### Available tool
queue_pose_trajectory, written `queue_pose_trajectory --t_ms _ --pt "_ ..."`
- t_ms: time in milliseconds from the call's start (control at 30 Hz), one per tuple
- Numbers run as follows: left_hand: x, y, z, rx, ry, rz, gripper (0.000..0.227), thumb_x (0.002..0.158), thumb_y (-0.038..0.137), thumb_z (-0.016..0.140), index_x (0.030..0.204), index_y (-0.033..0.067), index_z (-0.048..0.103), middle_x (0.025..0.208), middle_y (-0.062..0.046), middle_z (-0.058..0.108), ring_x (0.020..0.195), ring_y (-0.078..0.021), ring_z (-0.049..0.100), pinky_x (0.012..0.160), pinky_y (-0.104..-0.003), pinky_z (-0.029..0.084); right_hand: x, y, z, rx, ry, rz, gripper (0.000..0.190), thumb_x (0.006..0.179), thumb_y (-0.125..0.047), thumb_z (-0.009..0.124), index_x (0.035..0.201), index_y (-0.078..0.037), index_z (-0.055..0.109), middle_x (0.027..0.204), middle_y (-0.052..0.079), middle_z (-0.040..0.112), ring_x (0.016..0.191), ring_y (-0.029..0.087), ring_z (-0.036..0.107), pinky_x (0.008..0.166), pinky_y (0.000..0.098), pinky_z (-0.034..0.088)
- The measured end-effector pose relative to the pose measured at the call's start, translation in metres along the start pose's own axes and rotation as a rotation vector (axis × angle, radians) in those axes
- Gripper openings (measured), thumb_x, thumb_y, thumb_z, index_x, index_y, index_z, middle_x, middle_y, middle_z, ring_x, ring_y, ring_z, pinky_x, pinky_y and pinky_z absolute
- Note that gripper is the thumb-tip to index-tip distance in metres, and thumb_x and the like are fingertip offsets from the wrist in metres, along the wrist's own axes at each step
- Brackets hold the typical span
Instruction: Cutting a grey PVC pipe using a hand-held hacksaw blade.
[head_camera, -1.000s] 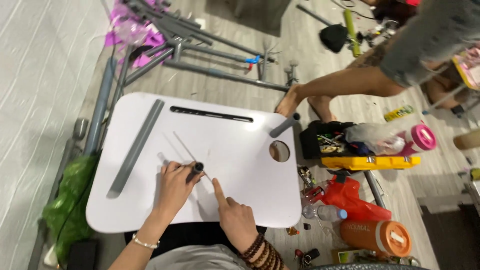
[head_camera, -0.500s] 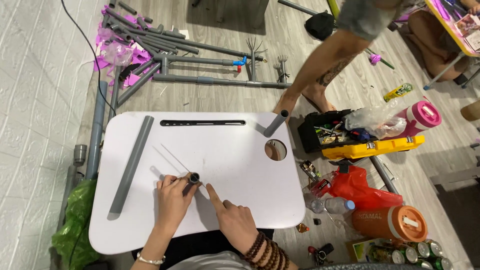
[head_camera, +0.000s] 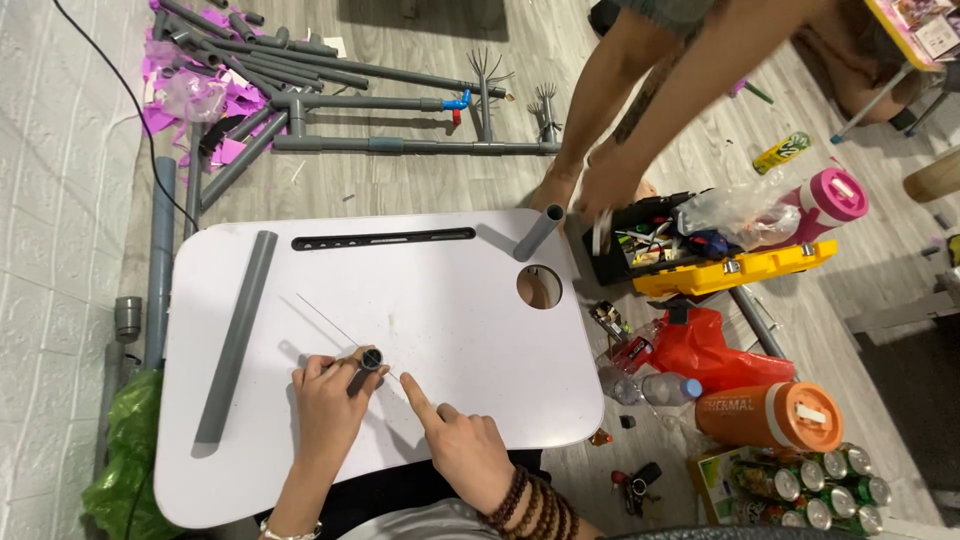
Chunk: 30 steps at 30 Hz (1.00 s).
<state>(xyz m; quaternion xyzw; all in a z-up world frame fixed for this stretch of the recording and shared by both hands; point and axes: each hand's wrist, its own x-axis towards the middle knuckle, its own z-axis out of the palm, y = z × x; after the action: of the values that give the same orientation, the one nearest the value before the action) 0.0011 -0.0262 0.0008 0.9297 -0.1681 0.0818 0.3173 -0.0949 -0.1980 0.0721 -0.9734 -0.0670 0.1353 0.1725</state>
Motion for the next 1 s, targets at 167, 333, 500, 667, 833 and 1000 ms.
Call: queue_pose_trajectory --t_ms 167,333,500,667,833,1000 --pt "0.005 0.004 0.001 -0.025 0.023 0.006 0.035 0.081 0.036 0.081 0.105 0.0114 0.079 0.080 -0.001 0.076 0.085 -0.0223 0.057 0.082 -0.040 0.038 -0.015 0.013 0.014 -0.021 0.082 -0.033 0.086 0.083 0.003 0.060 0.162 -0.010 0.026 0.067 0.008 0.064 0.042 0.019 0.055 0.041 0.0337 0.051" --pt "-0.003 -0.012 0.005 -0.046 0.119 0.039 0.038 0.080 0.037 0.082 0.105 0.0088 0.078 0.084 -0.002 0.075 0.085 -0.0232 0.057 0.081 -0.040 0.039 -0.001 0.008 0.020 -0.025 0.076 -0.036 0.082 0.085 0.003 0.060 0.159 -0.011 0.027 0.066 0.007 0.064 0.038 0.017 0.052 0.037 0.0321 0.050" --pt "-0.006 -0.016 0.007 -0.102 0.092 0.090 0.036 0.086 0.036 0.081 0.109 0.0078 0.078 0.087 0.001 0.076 0.086 -0.0206 0.056 0.079 -0.038 0.036 -0.001 0.002 0.013 -0.040 0.105 0.007 0.082 0.085 0.005 0.058 0.159 -0.009 0.026 0.064 0.009 0.062 0.040 0.019 0.053 0.040 0.0354 0.048" --pt "-0.005 -0.014 0.002 -0.140 0.072 0.039 0.037 0.087 0.039 0.079 0.107 0.0085 0.078 0.090 0.001 0.077 0.088 -0.0203 0.055 0.081 -0.038 0.036 -0.014 0.007 0.015 -0.011 0.094 0.042 0.079 0.087 0.005 0.057 0.159 -0.008 0.026 0.065 0.010 0.063 0.042 0.020 0.055 0.041 0.0370 0.047" --pt "-0.007 -0.014 0.005 -0.144 0.022 0.021 0.038 0.089 0.041 0.077 0.110 0.0090 0.077 0.086 0.002 0.077 0.088 -0.0199 0.054 0.080 -0.038 0.035 -0.012 0.002 0.011 0.036 0.169 -0.022 0.077 0.087 0.007 0.056 0.158 -0.007 0.029 0.072 0.011 0.066 0.046 0.018 0.057 0.043 0.0351 0.047" --pt "-0.005 -0.015 0.002 -0.162 0.042 0.043 0.036 0.089 0.040 0.075 0.110 0.0103 0.077 0.088 0.002 0.077 0.091 -0.0199 0.052 0.082 -0.037 0.035 -0.003 -0.002 0.008 0.042 0.168 -0.026 0.072 0.091 0.005 0.056 0.158 -0.005 0.030 0.068 0.011 0.064 0.044 0.019 0.053 0.043 0.0366 0.041"
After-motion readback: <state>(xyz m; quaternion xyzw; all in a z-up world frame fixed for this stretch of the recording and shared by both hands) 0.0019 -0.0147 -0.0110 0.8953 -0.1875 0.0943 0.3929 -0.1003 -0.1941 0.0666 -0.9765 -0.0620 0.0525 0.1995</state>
